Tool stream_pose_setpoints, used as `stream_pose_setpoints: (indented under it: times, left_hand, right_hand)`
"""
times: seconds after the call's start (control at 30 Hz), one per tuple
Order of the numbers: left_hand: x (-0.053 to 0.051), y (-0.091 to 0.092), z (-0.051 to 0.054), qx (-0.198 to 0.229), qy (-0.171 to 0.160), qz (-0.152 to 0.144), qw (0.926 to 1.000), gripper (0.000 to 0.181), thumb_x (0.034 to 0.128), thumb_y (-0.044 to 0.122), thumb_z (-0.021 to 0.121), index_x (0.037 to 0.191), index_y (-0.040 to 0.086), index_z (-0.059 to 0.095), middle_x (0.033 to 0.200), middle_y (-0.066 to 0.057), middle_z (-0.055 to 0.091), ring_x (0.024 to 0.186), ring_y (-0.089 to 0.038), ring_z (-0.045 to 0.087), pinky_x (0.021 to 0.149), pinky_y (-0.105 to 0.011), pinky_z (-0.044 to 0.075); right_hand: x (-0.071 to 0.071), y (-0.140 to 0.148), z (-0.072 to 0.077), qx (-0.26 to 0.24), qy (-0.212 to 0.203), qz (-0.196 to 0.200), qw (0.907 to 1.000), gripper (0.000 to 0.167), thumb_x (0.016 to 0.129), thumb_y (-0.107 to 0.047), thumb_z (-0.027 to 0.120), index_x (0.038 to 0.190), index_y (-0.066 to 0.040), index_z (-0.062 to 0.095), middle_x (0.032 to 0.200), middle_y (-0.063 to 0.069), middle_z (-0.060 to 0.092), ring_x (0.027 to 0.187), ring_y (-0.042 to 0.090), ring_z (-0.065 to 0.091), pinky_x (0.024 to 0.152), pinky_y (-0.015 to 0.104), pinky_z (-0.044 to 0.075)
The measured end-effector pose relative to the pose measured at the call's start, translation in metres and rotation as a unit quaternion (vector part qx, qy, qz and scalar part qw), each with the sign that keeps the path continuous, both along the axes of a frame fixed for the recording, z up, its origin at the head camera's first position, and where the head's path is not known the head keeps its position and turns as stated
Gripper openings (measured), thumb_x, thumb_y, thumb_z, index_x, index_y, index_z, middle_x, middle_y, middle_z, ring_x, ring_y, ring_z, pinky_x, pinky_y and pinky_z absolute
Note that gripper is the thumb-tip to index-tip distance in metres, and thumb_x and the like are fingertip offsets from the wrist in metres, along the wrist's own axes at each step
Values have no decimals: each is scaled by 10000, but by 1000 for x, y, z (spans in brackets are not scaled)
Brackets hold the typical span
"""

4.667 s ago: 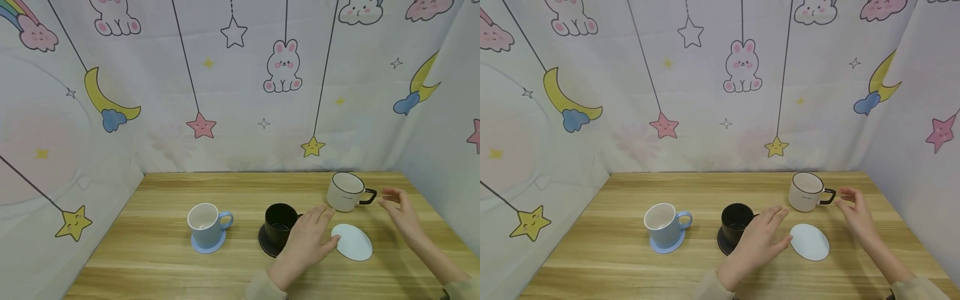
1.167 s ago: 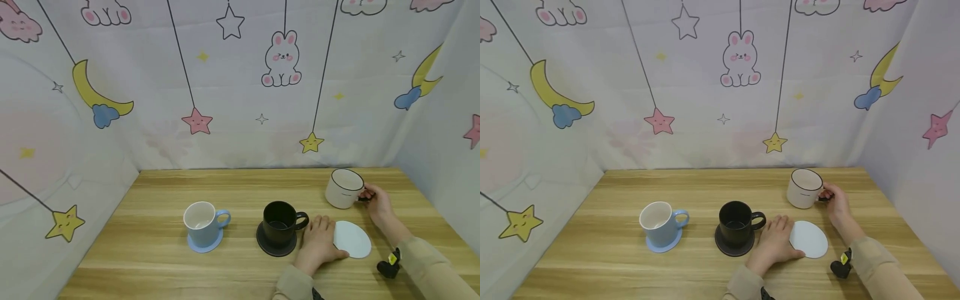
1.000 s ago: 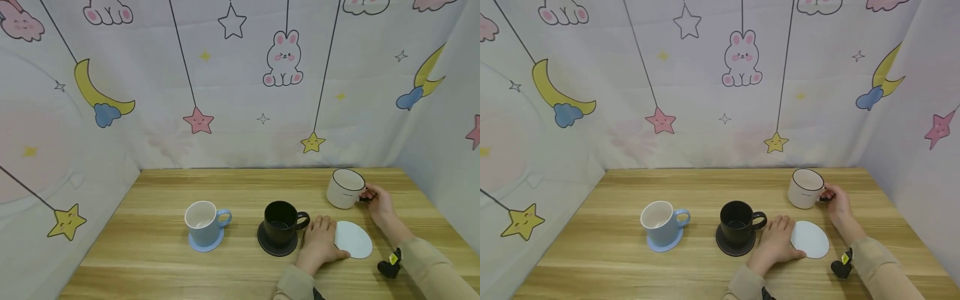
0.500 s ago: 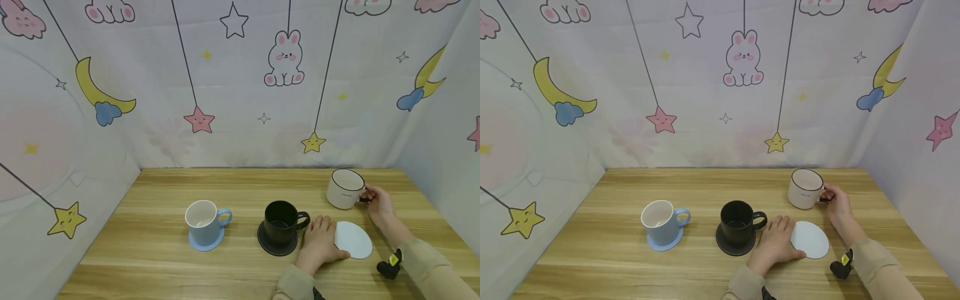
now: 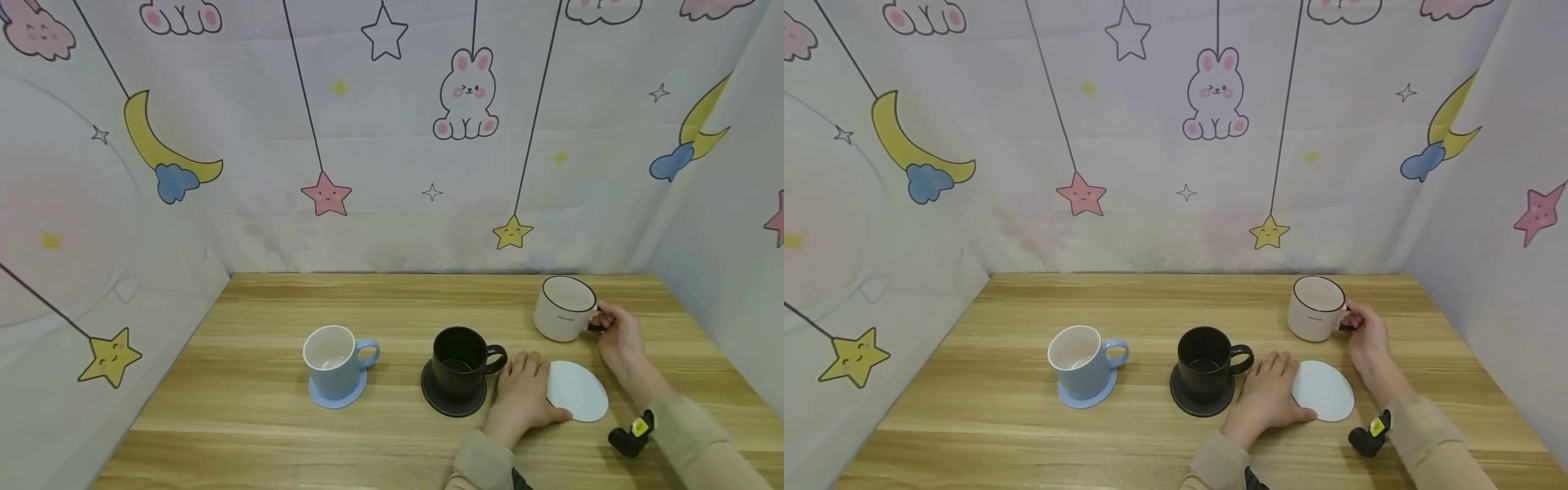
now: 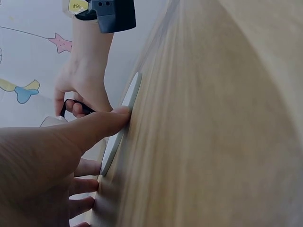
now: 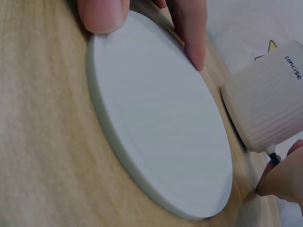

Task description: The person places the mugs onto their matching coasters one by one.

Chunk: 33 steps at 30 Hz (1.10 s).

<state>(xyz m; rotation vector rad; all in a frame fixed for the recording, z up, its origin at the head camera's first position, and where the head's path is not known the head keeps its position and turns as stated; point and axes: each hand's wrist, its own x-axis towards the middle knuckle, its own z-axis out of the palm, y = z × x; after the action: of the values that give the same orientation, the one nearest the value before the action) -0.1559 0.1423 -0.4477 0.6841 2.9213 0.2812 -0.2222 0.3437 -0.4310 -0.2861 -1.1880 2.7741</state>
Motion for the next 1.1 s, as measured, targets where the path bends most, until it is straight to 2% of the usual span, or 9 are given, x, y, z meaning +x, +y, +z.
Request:
stream_pose_setpoints:
  times: [0.37,0.67,0.9,1.1]
  left_hand:
    - [-1,0,-1,4,26,-28,10000,817,733,739,627,1417,352,406,1509,165,332,1431,-66,290,1139,-324,320]
    - [0,1,-2,-52,103,-35,9999,837,729,745,625,1425,338,402,1496,159,348,1425,-66,292,1135,-322,322]
    - [0,0,0,-18,73,-30,10000,831,732,736,632,1425,339,405,1504,156,348,1432,-64,286,1138,-321,318]
    - [1,-1,0,-13,52,-2,10000,834,734,735,631,1431,339,398,1510,160,342,1438,-66,279,1141,-319,314]
  right_hand:
    - [5,-4,1,-393,6,-172,9991,432,1001,-28,398,591,-40,536,548,9,389,578,140,301,645,236,285]
    - [11,-4,-1,-607,82,-266,9978,414,994,-16,409,601,-32,540,553,10,412,573,136,268,601,226,242]
    - [15,-3,-1,-750,330,-88,9966,437,1009,-24,369,608,-28,542,541,11,421,573,136,220,605,223,266]
    - [22,-4,1,-793,518,70,9955,441,1017,-36,348,612,-28,522,559,16,387,605,149,170,631,239,240]
